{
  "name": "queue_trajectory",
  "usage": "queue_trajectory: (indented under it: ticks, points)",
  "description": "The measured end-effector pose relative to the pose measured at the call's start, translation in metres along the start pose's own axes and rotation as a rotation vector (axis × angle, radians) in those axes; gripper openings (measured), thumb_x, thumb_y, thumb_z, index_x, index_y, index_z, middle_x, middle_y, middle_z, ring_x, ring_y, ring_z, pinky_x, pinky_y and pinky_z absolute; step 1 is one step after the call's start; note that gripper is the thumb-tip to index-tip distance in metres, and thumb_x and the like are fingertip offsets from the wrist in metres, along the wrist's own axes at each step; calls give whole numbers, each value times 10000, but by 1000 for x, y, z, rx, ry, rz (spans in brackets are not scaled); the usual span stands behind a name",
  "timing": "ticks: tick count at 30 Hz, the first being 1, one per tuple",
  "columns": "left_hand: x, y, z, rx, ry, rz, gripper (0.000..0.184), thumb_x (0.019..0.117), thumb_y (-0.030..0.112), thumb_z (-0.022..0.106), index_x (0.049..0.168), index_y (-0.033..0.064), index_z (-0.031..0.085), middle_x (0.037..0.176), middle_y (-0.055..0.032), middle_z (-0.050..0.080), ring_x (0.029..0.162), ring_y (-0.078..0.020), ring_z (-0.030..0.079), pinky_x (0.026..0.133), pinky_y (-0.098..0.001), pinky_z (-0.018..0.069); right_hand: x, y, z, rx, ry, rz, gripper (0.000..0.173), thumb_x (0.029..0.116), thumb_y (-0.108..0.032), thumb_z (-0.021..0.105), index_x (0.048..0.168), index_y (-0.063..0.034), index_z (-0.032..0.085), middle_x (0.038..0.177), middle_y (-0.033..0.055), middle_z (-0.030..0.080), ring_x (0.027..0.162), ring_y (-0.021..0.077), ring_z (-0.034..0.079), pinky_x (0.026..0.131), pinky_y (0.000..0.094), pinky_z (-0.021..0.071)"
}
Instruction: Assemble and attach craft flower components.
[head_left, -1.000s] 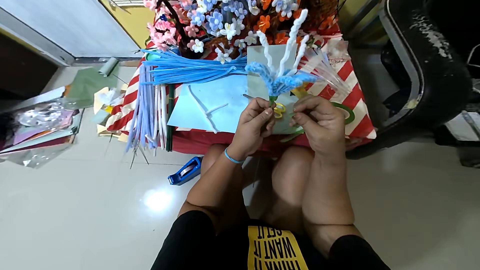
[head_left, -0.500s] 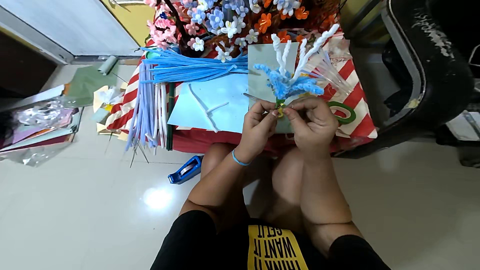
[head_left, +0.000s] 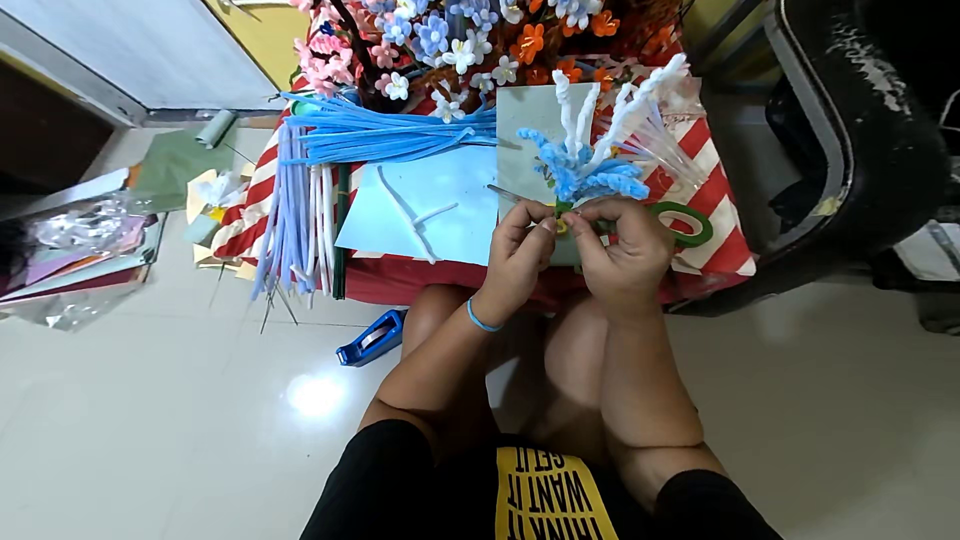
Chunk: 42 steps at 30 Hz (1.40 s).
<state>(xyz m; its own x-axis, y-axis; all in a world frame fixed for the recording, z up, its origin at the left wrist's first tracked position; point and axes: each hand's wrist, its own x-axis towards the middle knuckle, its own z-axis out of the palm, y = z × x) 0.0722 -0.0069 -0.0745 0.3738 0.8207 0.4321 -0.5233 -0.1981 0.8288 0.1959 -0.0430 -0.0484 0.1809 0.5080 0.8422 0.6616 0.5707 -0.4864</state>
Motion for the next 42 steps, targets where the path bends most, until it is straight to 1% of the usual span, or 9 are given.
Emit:
queue_trajectory:
  ticks: [4, 15, 21, 24, 27, 29, 36, 42]
  points:
    - [0, 0, 1, -7, 7, -2, 150, 1073, 176, 459, 1007, 128, 586, 643, 53, 473, 480, 6, 398, 452, -136, 358, 1, -1, -1, -43, -16, -33, 89, 910, -29, 714, 862, 29, 666, 850, 131, 689, 827, 151, 665, 760, 231, 550]
    - [1, 0, 2, 9, 15, -16, 172, 1082, 191, 467, 961, 133, 574, 625, 55, 463, 469, 4, 398, 447, -136, 362, 1, -4, -1, -191, 1, -100, 74, 903, -8, 693, 843, 29, 671, 840, 161, 691, 817, 199, 676, 748, 253, 549]
    - [0, -1, 2, 27, 22, -25, 127, 1067, 183, 512, 982, 135, 594, 667, 52, 505, 476, 8, 403, 447, -138, 368, 1, -5, -1, -218, 6, -110, 69, 898, -5, 691, 839, 21, 668, 835, 155, 695, 818, 204, 679, 743, 259, 545]
    - [0, -1, 1, 18, 17, -8, 95, 1053, 174, 546, 983, 140, 602, 699, 50, 542, 491, 13, 424, 457, -134, 382, 1, -5, -1, -220, 6, -115, 65, 896, -2, 687, 839, 21, 666, 841, 156, 694, 817, 206, 674, 749, 267, 543]
    - [0, -1, 1, 31, 7, -1, 56, 1019, 125, 587, 967, 141, 579, 726, 48, 559, 506, 12, 451, 471, -135, 410, 1, -5, -1, -224, 9, -114, 48, 889, 5, 680, 844, 19, 671, 838, 155, 697, 806, 207, 674, 741, 270, 542]
    - [0, 0, 2, 37, 7, -4, 62, 1004, 102, 601, 958, 135, 575, 717, 47, 543, 503, 7, 442, 469, -140, 405, 1, -5, -1, -227, 14, -114, 47, 886, 3, 679, 842, 18, 669, 831, 152, 694, 793, 204, 667, 732, 268, 535]
    - [1, 0, 2, 90, 25, -20, 115, 1056, 152, 524, 966, 128, 592, 690, 46, 535, 485, 8, 423, 453, -140, 383, 1, -5, -1, -238, 19, -111, 85, 896, -19, 696, 828, 13, 657, 819, 148, 688, 767, 197, 656, 708, 264, 529]
    - [1, 1, 2, 52, 43, -53, 188, 1074, 159, 482, 908, 134, 568, 648, 40, 491, 465, -8, 400, 435, -149, 364, 1, -6, -1, -233, 0, -95, 78, 895, -34, 709, 841, 10, 674, 810, 140, 691, 758, 197, 655, 705, 270, 528]
